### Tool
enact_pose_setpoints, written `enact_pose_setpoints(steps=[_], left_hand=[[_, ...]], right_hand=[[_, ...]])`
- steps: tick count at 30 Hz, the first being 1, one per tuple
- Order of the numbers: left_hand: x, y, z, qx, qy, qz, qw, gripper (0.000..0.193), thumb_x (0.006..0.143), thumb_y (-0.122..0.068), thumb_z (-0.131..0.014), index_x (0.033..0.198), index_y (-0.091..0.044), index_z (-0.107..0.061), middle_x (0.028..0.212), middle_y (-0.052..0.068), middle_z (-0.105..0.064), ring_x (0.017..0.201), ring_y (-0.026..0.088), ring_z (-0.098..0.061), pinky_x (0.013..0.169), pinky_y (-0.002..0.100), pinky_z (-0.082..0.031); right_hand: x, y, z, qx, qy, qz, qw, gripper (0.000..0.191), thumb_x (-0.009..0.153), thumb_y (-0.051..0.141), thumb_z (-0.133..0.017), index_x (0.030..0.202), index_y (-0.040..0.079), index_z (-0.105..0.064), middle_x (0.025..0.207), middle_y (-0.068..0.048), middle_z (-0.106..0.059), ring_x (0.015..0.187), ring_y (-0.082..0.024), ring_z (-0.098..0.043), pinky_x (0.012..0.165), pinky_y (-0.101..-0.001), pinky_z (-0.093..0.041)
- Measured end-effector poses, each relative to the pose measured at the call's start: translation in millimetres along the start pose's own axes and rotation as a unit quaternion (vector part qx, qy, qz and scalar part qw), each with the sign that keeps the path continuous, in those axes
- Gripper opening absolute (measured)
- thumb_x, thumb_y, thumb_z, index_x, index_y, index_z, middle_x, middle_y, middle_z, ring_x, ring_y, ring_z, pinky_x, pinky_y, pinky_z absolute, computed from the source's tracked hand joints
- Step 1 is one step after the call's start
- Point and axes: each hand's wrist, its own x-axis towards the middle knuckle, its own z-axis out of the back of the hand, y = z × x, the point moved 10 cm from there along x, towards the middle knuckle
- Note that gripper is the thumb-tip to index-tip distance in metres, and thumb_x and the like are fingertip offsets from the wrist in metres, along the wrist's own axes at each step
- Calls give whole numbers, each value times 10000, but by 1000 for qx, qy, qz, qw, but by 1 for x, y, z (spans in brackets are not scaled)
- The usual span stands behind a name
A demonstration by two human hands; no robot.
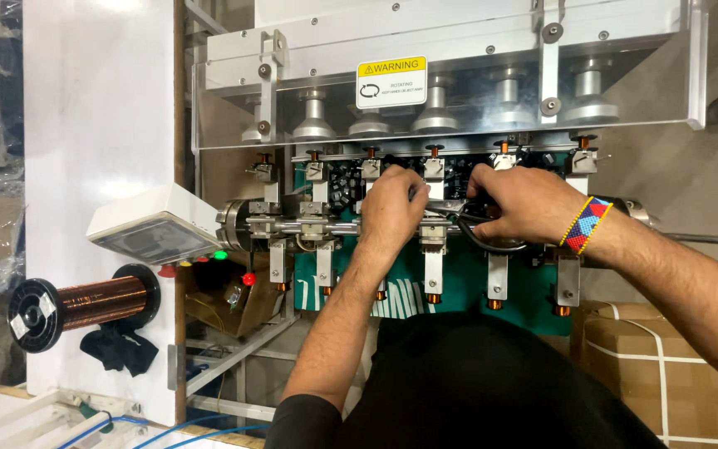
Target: The person carries a copper wire spool across the floor and places it with other spools, then works at a coil winding machine, using scissors to cut and trim wire and arranging small wound bobbins on the machine bed. The person later unwinds copper wire from a large spool by hand and coils it into a cardboard tray.
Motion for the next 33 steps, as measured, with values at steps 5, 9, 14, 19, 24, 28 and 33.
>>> enact_pose_setpoints(steps=[5,9,14,19,24,28,33], left_hand=[[-4,-21,13,-52,-149,-73,985,104,971,-136,-656,1016,-44,-639,1053,118,-647,908,342,-687,749,435,-561],[-6,-39,-14,-50,-100,-83,990,89,931,-101,-656,988,-36,-634,964,104,-663,830,314,-704,716,426,-565],[-8,-54,-31,-18,-50,-88,995,110,883,-102,-697,943,-25,-646,925,121,-686,814,337,-699,695,445,-557],[-7,-53,-11,-58,4,-159,986,167,955,-216,-713,934,-51,-719,958,95,-736,832,312,-720,710,404,-580],[-2,26,62,-56,-119,27,991,269,953,-339,-726,893,-80,-765,915,67,-750,768,237,-744,657,360,-577],[0,50,71,44,-57,33,997,266,897,-327,-764,867,-62,-776,925,103,-725,821,302,-707,699,428,-557],[1,72,55,59,22,76,995,156,846,-210,-729,811,-59,-744,988,92,-703,841,294,-713,714,439,-553]], right_hand=[[-29,-9,-10,-30,52,-31,998,527,793,390,-831,1208,174,-588,873,-107,-754,851,-318,-735,750,-450,-562],[-67,-18,-10,-32,83,-30,996,563,769,392,-836,1232,203,-578,927,-69,-767,900,-279,-751,767,-421,-570],[-94,-29,-6,-6,106,-56,993,548,773,398,-832,1228,219,-586,945,-27,-782,905,-231,-769,783,-375,-584],[-89,-29,-15,-31,174,-116,977,586,805,377,-806,1321,242,-563,955,-34,-745,868,-207,-730,787,-355,-602],[-33,21,7,27,-4,-5,1000,738,689,437,-828,1294,119,-549,1060,-132,-695,889,-270,-723,792,-406,-573],[21,43,-15,-3,-1,-10,1000,686,715,454,-812,1234,88,-552,1072,-146,-705,969,-305,-710,842,-428,-558],[50,62,-28,-45,-5,1,999,554,776,416,-788,1206,132,-585,951,-97,-762,938,-311,-728,800,-448,-570]])
